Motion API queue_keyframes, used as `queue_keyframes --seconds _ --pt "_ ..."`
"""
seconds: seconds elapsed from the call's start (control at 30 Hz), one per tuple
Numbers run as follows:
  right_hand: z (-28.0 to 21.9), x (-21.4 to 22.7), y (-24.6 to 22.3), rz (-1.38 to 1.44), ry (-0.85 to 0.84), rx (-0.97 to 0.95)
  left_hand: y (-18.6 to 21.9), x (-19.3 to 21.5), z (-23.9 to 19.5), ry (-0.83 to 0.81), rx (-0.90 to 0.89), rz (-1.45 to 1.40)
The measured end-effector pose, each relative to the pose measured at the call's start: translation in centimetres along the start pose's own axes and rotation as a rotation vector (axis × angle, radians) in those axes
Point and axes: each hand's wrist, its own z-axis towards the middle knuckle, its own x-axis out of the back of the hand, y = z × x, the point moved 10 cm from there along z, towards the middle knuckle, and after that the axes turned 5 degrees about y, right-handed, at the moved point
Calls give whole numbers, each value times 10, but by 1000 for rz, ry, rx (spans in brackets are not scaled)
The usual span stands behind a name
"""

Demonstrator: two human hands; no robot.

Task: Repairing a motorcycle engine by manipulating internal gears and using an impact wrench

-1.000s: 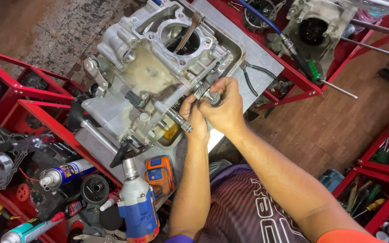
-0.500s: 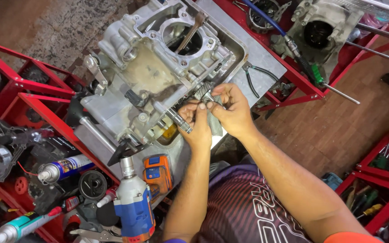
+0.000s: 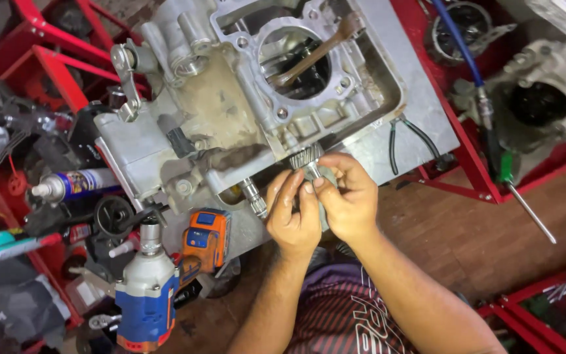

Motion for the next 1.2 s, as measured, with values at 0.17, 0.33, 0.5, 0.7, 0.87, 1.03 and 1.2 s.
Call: queue_keyframes --seconds 0.17,0.33,0.5,0.7,0.87,1.03,1.2 --pt "11 -12 -57 -329 -2 323 -4 -6 -5 21 95 113" --pt "21 -13 -62 -339 -82 358 -19 -13 -21 59 188 105" --pt "27 -8 -54 -274 -143 305 -46 -8 -38 109 408 -128" --pt "31 -20 -74 -277 -204 418 -38 -10 -34 124 477 -172" --pt "26 -38 -108 -542 -220 760 -31 -10 -23 97 442 -135" --pt "17 -51 -109 -628 -432 918 -46 -11 -37 102 519 -212" --pt "24 -11 -75 -489 -314 519 -39 -11 -34 93 556 -180"
